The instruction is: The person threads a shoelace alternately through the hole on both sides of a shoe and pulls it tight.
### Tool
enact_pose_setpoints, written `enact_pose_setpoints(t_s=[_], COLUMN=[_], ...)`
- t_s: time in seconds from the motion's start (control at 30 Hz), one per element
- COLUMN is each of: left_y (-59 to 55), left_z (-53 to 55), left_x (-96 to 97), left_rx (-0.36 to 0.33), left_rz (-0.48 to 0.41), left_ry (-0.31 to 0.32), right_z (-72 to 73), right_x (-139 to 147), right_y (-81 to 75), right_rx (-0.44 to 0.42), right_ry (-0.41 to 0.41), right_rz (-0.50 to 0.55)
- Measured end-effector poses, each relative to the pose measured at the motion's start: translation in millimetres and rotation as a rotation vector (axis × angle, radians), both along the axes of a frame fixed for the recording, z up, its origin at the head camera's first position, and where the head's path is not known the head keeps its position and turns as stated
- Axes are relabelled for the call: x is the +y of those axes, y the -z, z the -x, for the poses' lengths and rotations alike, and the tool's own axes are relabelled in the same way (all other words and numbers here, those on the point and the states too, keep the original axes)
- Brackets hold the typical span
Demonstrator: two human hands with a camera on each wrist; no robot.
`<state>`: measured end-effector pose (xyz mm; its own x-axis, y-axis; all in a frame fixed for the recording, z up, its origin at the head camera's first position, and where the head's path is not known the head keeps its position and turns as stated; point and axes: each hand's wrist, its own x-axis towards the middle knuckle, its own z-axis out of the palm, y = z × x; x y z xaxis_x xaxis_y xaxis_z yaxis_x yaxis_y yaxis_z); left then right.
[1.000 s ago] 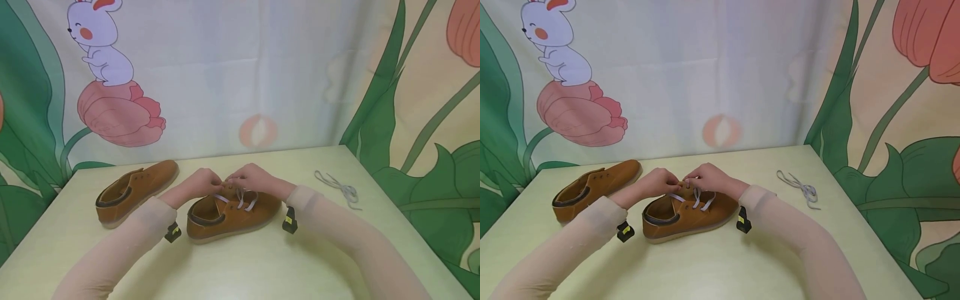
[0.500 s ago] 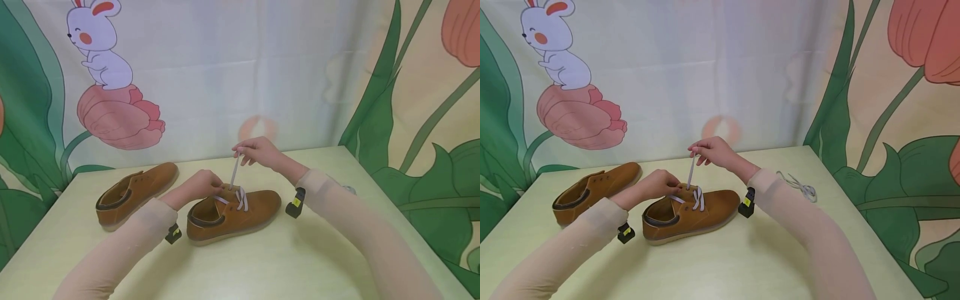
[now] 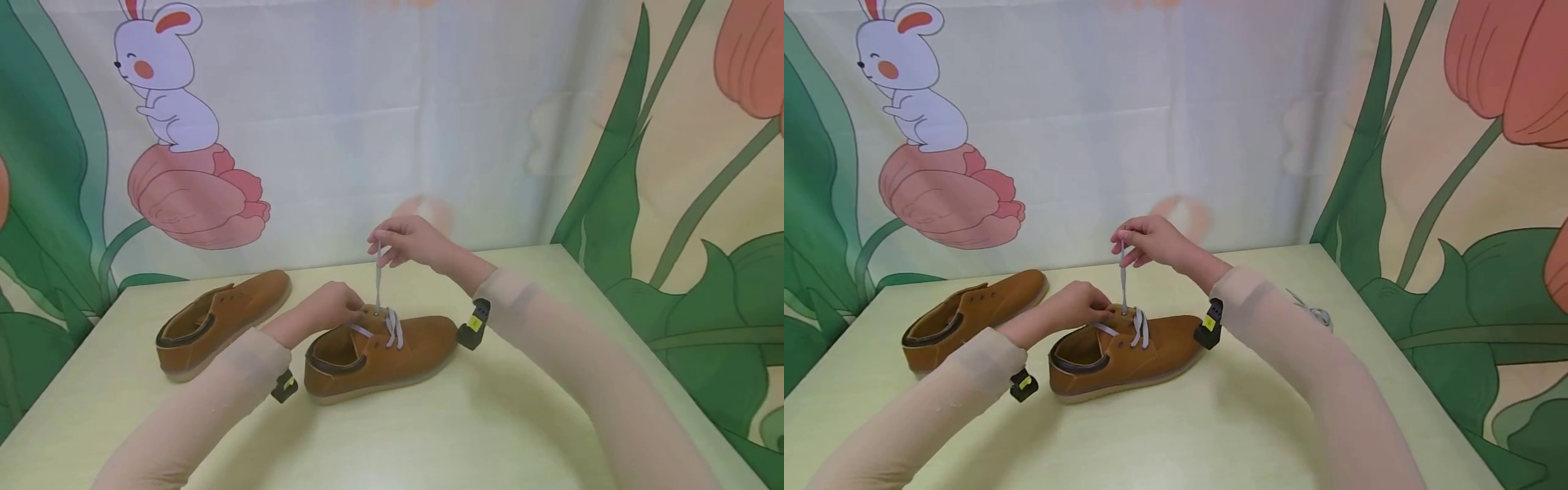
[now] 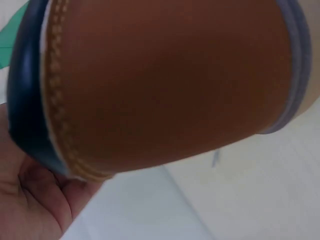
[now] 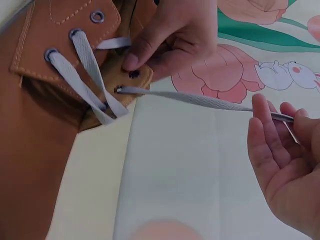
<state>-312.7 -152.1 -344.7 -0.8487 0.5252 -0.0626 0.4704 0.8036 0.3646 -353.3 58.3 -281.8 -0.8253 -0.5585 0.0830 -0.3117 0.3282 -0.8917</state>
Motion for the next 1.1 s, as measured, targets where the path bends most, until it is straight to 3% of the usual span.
enact_pose_setpoints(t_s=[0.1, 0.2, 0.33, 0.43, 0.53, 1.1], left_y=[-7.8, -17.5, -23.5, -20.8, -16.7, -13.1], left_z=[-7.8, -17.6, -27.5, -31.5, -34.2, -42.8], left_x=[1.1, 2.8, 6.2, 8.8, 10.2, 12.7], left_rx=[0.057, 0.082, 0.029, -0.022, -0.045, -0.072], left_rz=[0.026, -0.006, -0.061, -0.057, -0.042, -0.005], left_ry=[-0.048, -0.089, -0.040, 0.046, 0.085, 0.038], right_z=[-3.3, -5.6, -6.3, -6.2, -6.5, -15.2], right_x=[-4, -3, 0, 4, 6, 13], right_y=[4.9, 9.3, 14.3, 17.8, 20.6, 30.4], right_rx=[-0.054, -0.040, -0.015, 0.000, 0.028, 0.127], right_ry=[-0.023, -0.039, -0.081, -0.124, -0.140, -0.147], right_rz=[-0.012, -0.057, -0.130, -0.171, -0.184, -0.220])
